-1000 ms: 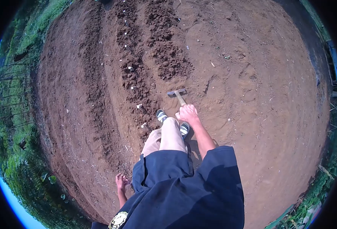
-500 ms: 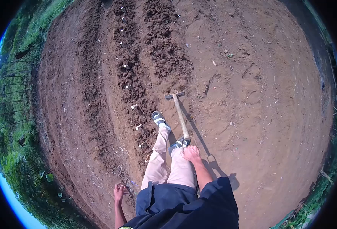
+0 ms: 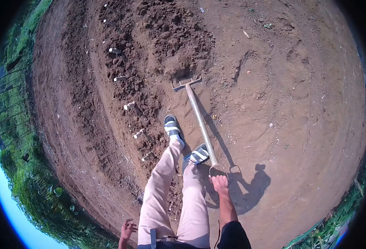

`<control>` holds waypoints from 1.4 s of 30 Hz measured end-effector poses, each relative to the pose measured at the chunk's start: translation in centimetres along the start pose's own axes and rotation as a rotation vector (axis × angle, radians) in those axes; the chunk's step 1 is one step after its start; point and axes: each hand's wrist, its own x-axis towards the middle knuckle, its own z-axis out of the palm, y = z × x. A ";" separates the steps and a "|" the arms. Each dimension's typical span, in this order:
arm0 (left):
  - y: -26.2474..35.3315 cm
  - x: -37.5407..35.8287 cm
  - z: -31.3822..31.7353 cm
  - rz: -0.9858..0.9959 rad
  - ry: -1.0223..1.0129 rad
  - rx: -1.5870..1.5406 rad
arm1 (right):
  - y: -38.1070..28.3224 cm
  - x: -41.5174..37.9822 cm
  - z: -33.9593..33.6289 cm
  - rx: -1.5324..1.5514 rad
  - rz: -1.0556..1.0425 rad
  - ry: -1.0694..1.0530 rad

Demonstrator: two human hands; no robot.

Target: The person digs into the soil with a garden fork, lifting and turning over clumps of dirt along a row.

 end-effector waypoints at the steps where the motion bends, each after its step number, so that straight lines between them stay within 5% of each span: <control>1: 0.5 0.7 0.2 -0.010 0.004 -0.006 | 1.3 0.8 2.2 0.115 -0.009 0.022; 4: 3.5 2.5 0.8 -0.078 0.056 0.010 | 3.0 5.8 5.8 0.084 0.099 -0.285; 8: 3.8 6.5 0.4 -0.091 0.099 0.171 | 3.8 9.7 6.2 0.138 0.181 -0.342; 11: 2.8 8.6 -1.1 0.110 0.056 0.304 | 4.0 10.3 7.1 0.132 0.261 -0.362; 16: 14.3 8.7 1.4 0.200 0.015 0.283 | 2.6 7.6 4.2 0.133 0.202 -0.391; 22: 27.9 13.4 9.6 0.548 -0.005 0.182 | -3.2 -0.5 -7.9 0.127 0.031 -0.119; 24: 30.7 13.4 15.5 0.576 -0.205 -0.092 | -5.6 -3.3 -12.2 0.152 -0.001 0.017; 26: 32.3 11.8 20.9 0.391 -0.459 -0.244 | -8.4 -5.4 -19.2 0.177 -0.021 -0.049; 29: 31.6 7.3 24.6 0.484 -0.547 -0.186 | -12.7 -8.3 -29.9 0.175 -0.060 0.012; 34: 28.0 4.2 16.6 0.619 -0.423 -0.081 | -19.4 -11.3 -45.7 0.106 -0.182 0.145; 42: 19.4 5.7 -7.6 0.339 0.110 -0.425 | -20.9 -4.1 -55.8 -0.035 -0.150 0.247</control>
